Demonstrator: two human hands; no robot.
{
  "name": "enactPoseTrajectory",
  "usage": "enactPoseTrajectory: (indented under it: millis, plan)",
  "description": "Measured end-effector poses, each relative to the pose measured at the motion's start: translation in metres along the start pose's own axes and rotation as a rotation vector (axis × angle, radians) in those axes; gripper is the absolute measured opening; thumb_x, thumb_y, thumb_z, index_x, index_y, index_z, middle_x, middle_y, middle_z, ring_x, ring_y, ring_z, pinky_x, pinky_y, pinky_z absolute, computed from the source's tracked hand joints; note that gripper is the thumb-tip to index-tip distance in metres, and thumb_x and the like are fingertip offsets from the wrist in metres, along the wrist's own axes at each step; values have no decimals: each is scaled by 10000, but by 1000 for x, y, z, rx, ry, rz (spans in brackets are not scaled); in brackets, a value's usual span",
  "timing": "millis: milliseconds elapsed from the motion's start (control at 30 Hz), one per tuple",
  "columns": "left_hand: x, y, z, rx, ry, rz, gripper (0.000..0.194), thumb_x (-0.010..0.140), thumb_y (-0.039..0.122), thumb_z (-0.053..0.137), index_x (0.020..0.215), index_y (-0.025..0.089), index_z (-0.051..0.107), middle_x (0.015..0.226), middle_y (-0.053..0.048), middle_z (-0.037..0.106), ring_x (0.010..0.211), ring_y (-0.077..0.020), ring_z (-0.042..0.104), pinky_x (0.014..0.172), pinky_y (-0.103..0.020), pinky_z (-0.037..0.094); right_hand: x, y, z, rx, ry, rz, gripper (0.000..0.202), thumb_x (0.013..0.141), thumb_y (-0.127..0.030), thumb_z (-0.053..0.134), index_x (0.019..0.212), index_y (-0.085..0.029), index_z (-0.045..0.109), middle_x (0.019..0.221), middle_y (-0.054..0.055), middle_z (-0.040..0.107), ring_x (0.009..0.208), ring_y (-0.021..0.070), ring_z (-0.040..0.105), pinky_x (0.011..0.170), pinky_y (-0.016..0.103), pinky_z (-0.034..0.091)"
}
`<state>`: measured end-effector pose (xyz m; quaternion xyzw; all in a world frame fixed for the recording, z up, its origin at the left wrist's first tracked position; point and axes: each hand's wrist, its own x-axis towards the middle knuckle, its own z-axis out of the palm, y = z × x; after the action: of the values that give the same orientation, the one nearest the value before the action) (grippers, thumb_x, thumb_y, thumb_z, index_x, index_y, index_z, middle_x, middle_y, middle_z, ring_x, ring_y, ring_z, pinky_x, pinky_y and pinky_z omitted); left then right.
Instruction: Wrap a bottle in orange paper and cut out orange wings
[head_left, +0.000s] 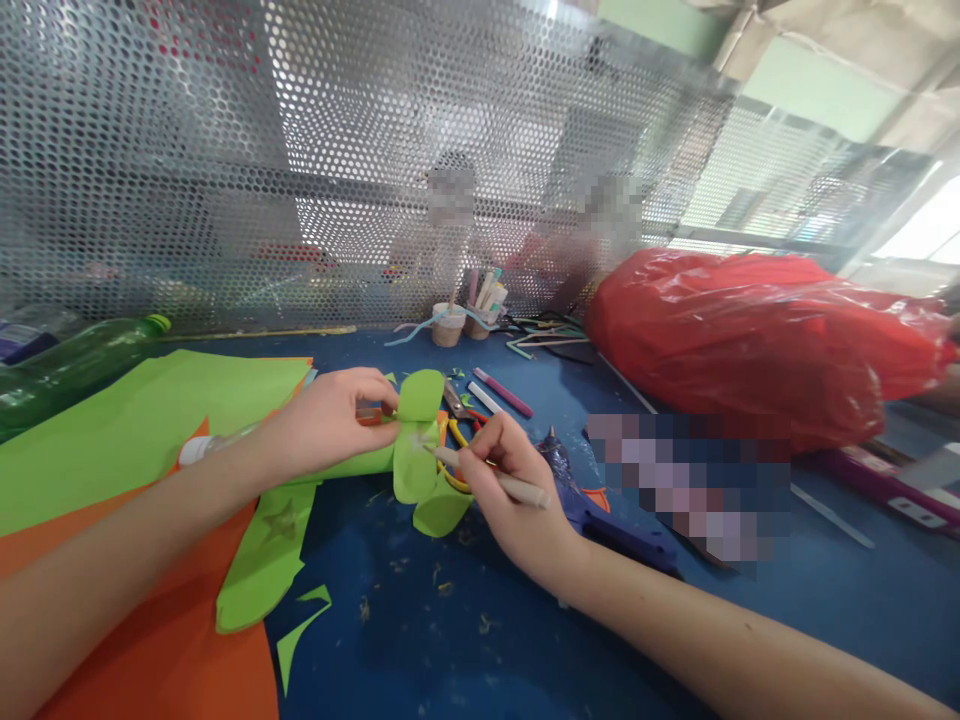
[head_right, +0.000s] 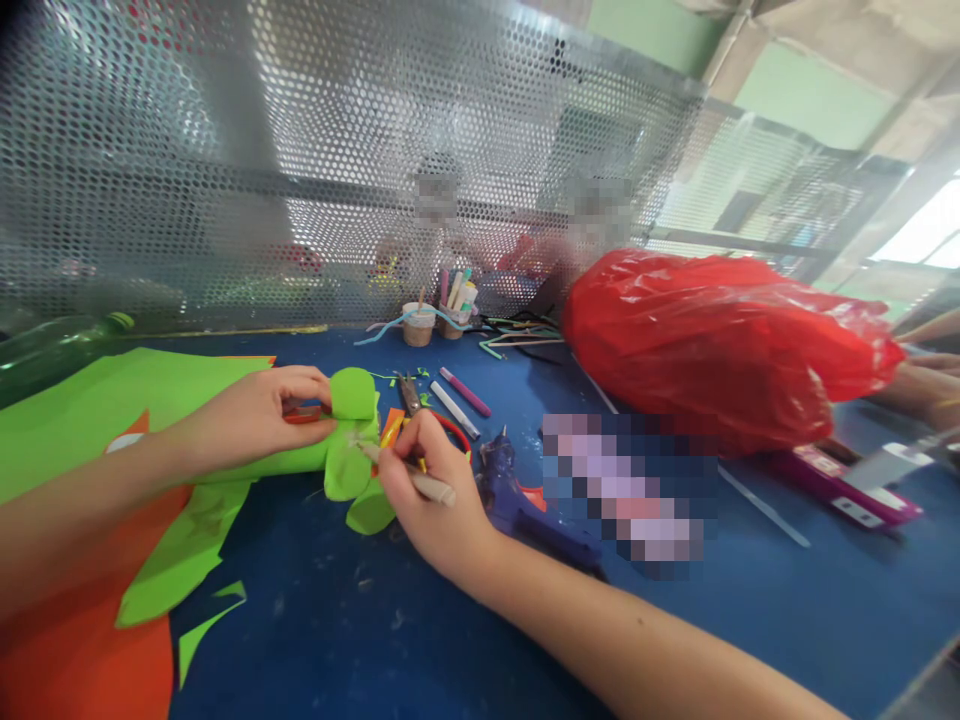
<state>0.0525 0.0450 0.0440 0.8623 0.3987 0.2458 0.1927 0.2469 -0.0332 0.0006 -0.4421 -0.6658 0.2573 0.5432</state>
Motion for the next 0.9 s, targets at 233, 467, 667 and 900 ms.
enactPoseTrajectory:
  millis: [233, 467, 667, 900]
  plan:
    - [0, 1, -1, 24, -15, -5, 150, 769, 294, 583, 826, 241, 712, 917, -6, 689, 852, -186, 651, 774, -263, 476, 0, -4, -3, 104, 20, 9, 134, 857, -232, 519, 769, -229, 419, 662, -57, 442, 560, 113, 403, 520, 247, 348]
    - [0, 0, -1, 23, -4, 10, 147, 761, 274, 585, 823, 230, 711, 906, -5, 685, 835, -179, 653, 756, -254, 472, -2, 3, 1, 0, 10, 8, 192, 866, -236, 528, 726, -232, 396, 628, -68, 415, 525, 101, 367, 494, 236, 319]
    - [1, -1, 0, 14, 10, 23, 142, 748, 256, 582, 804, 222, 708, 886, -9, 681, 829, -181, 652, 758, -260, 477, 1, 6, 1, 7, -4, 42, 206, 882, -261, 528, 736, -236, 383, 626, -74, 412, 517, 98, 353, 476, 232, 302]
    - [0, -1, 0, -5, 5, 16, 143, 755, 252, 579, 817, 223, 704, 914, -11, 682, 838, -178, 654, 765, -258, 481, 1, 5, 1, 15, -21, 45, 203, 881, -244, 522, 737, -235, 379, 634, -73, 413, 530, 100, 357, 481, 232, 302]
